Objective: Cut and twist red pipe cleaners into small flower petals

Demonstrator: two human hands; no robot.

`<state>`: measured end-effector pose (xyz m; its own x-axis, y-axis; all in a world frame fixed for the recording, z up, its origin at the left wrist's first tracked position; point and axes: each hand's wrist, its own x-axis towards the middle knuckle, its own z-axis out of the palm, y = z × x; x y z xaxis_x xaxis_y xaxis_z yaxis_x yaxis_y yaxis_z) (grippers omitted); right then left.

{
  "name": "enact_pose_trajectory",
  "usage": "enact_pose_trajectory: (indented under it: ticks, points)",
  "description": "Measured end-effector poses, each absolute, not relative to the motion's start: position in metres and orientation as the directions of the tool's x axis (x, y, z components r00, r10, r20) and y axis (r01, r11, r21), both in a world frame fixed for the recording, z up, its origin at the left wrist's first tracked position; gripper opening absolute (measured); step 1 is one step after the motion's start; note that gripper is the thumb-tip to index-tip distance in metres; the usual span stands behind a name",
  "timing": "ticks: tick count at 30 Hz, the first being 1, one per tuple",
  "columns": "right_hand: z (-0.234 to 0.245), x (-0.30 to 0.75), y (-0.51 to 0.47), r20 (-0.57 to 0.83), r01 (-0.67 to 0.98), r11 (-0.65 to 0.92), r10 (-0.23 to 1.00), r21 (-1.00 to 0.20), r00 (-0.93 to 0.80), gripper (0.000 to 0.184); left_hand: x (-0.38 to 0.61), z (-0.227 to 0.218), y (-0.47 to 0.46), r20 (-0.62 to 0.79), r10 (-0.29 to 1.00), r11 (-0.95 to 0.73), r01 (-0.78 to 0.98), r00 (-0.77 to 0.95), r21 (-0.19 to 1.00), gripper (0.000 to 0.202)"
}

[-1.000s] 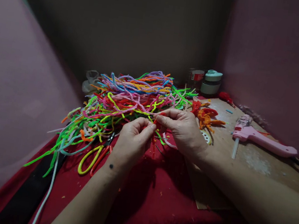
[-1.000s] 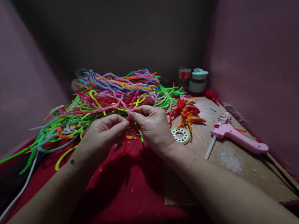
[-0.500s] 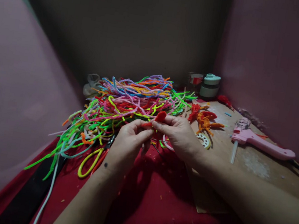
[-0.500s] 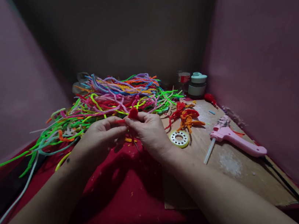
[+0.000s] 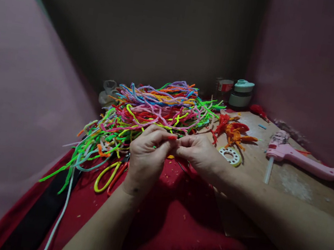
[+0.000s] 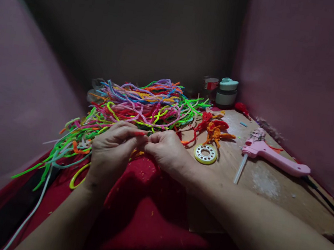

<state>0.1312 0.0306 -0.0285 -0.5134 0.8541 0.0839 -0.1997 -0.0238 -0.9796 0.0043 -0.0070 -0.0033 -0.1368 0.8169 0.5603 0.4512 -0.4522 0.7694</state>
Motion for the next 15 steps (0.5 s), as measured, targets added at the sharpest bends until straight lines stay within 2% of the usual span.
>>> enact_pose_trajectory:
  ticks: [3, 6, 9, 15]
  points:
    - [-0.0277, 0.1318, 0.0311, 0.046, -0.202, -0.065, 0.863, -0.977, -0.503, 0.017, 0.0057, -0.0041, -0.0070, 0.634, 0.768, -0.499, 0.530, -0.096, 0.685, 0.007]
    - [-0.0243, 0.1325, 0.0297, 0.020, -0.173, -0.085, 0.847, -0.981, -0.532, 0.021, 0.0031, -0.0023, -0.0044, 0.485, 0.868, -0.398, 0.431, -0.109, 0.810, 0.008]
    - [-0.0210, 0.1331, 0.0276, 0.052, -0.185, -0.069, 0.815, -0.980, -0.578, 0.025, 0.0008, 0.0002, -0.0027, 0.341, 0.925, -0.279, 0.306, -0.169, 0.910, 0.011]
    - [-0.0213, 0.1330, 0.0267, 0.069, -0.204, -0.072, 0.790, -0.976, -0.609, 0.019, -0.0005, 0.0022, -0.0040, 0.315, 0.938, -0.273, 0.252, -0.146, 0.928, 0.018]
